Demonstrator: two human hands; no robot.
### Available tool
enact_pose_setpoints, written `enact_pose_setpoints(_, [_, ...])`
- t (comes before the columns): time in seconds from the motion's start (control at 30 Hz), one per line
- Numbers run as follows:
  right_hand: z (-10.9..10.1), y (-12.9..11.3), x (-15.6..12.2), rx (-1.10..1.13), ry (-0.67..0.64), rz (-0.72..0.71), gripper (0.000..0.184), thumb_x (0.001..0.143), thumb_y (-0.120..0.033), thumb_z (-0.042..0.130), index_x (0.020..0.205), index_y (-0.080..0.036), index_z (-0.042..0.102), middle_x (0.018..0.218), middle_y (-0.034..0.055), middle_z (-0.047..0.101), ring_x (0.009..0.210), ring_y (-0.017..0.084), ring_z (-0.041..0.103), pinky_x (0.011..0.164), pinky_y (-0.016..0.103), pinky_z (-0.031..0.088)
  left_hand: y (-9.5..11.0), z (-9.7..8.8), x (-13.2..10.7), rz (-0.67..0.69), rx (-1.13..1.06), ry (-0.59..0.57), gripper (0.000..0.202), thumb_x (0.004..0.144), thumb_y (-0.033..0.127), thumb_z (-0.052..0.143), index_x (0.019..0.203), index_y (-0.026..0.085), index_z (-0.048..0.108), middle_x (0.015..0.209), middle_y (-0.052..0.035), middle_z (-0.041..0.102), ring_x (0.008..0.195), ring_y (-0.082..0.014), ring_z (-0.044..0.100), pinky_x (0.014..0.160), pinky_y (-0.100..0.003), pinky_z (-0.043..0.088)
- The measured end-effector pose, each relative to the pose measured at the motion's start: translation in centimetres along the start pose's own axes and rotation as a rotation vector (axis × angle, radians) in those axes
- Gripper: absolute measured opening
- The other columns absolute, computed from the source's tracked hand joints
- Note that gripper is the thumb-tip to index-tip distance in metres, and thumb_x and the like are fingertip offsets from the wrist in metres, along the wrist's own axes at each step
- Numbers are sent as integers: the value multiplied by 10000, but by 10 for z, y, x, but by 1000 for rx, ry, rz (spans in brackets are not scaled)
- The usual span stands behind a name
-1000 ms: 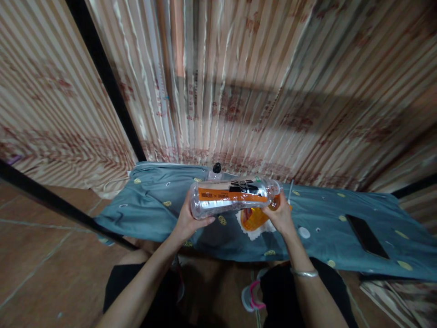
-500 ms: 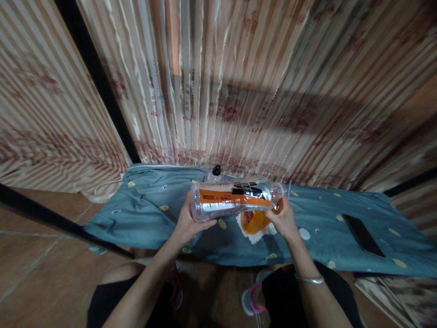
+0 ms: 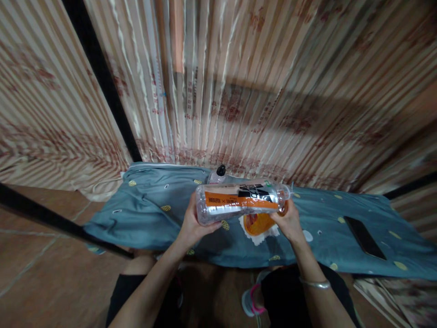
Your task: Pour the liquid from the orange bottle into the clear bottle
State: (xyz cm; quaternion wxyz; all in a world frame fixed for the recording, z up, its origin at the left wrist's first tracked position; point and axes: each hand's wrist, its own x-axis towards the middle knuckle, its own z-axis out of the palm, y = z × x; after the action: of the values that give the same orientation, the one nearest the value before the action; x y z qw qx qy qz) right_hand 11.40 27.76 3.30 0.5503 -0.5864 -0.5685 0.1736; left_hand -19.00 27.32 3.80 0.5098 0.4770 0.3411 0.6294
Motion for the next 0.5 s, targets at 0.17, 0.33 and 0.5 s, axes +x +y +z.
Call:
enact_pose_setpoints(0.17, [-1,-3,-1,12,-7,31,520,629,-427,844,1067,-234,640,967,51,774,865,277,742,840,426,615,-7,0,4,24,-1,13,759,427,360,1020,1076,222,652,1088,-82,768,1068,-346,746,1024,-537,594])
enact_pose_setpoints(0.33, [-2,-3,-1,9,13,45,484,614,-404,845,1017,-248,627,951,42,771,839,265,734,819,410,618,-10,-2,7,40,36,-24,764,482,412,1006,1124,213,644,1099,-92,764,1076,-351,743,1035,-560,587])
enact_pose_setpoints(0.5, [-2,-5,0,12,20,58,495,598,-405,845,1011,-246,623,942,41,772,831,262,737,827,412,627,-12,-3,10,68,45,-38,798,484,428,1010,1164,228,645,1106,-90,757,1095,-362,738,1039,-574,589])
